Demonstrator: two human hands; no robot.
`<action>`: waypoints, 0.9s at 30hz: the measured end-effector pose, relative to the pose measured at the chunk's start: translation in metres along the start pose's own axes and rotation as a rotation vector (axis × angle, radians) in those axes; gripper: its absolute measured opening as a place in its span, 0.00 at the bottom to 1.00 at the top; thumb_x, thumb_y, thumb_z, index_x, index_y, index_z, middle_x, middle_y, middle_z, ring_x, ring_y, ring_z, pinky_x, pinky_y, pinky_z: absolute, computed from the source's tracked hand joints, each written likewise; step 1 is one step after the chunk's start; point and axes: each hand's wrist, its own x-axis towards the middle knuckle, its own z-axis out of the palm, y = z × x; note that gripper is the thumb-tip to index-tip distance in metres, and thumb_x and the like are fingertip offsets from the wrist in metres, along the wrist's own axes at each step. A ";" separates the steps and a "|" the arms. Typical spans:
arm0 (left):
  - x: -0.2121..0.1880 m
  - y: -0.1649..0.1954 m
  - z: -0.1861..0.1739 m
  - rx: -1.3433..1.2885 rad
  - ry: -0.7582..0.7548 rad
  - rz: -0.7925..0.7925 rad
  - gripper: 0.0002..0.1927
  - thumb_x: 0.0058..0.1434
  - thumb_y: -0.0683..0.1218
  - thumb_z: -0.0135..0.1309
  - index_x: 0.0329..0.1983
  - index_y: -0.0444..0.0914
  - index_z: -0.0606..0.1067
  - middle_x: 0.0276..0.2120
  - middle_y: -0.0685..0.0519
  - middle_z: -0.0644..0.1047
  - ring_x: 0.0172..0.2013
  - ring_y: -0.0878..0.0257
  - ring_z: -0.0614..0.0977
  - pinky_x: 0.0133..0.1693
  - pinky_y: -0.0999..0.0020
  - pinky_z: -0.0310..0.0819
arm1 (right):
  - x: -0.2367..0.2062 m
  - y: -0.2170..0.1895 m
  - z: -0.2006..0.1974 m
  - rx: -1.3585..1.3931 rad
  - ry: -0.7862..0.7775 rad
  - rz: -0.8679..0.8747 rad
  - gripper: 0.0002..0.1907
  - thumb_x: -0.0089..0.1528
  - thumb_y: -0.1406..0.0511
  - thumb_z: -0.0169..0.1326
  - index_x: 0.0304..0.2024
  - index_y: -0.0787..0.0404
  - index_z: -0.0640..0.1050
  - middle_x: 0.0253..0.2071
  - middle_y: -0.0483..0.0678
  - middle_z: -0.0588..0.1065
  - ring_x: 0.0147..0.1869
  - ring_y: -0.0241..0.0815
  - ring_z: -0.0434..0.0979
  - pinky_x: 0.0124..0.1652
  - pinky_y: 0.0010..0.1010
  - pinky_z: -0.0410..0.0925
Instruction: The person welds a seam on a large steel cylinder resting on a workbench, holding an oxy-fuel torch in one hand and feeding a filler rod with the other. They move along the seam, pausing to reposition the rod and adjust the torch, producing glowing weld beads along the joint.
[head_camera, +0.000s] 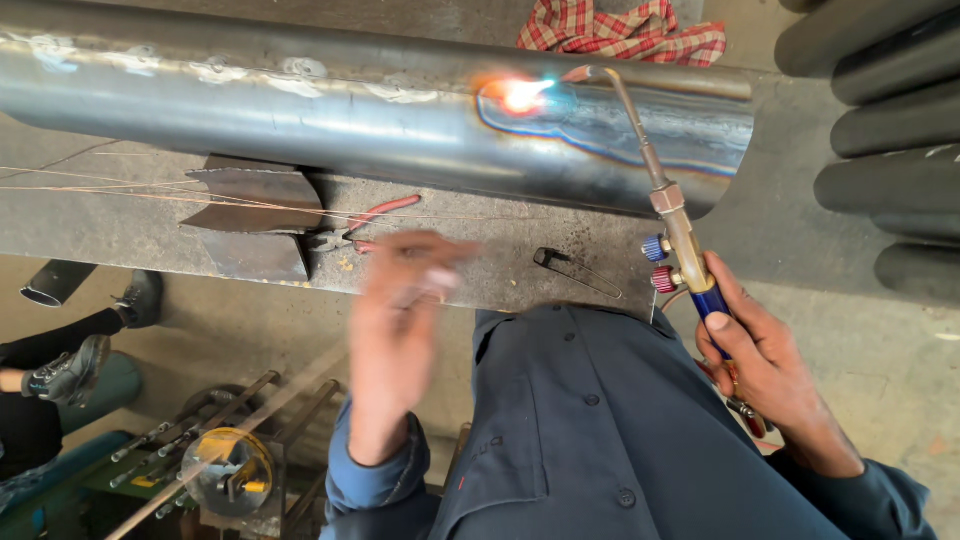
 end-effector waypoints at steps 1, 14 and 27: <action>0.001 0.000 -0.004 -0.024 0.119 -0.074 0.06 0.78 0.39 0.47 0.48 0.36 0.76 0.49 0.51 0.80 0.56 0.58 0.78 0.59 0.63 0.75 | 0.000 0.000 0.001 -0.004 -0.004 0.004 0.35 0.67 0.65 0.42 0.78 0.50 0.57 0.23 0.47 0.64 0.18 0.33 0.61 0.20 0.24 0.61; 0.033 -0.016 0.032 -0.139 0.432 -0.201 0.03 0.70 0.33 0.42 0.43 0.31 0.68 0.51 0.38 0.77 0.63 0.54 0.74 0.45 0.67 0.80 | 0.003 -0.011 0.004 -0.102 -0.030 0.019 0.34 0.68 0.66 0.42 0.77 0.49 0.57 0.23 0.45 0.65 0.18 0.32 0.60 0.21 0.23 0.61; 0.026 -0.023 0.040 -0.091 0.453 -0.053 0.04 0.78 0.34 0.47 0.52 0.31 0.67 0.53 0.41 0.78 0.64 0.55 0.73 0.44 0.73 0.84 | 0.002 -0.015 0.004 -0.096 -0.033 -0.004 0.33 0.68 0.67 0.42 0.77 0.54 0.58 0.34 0.48 0.69 0.21 0.30 0.61 0.21 0.24 0.62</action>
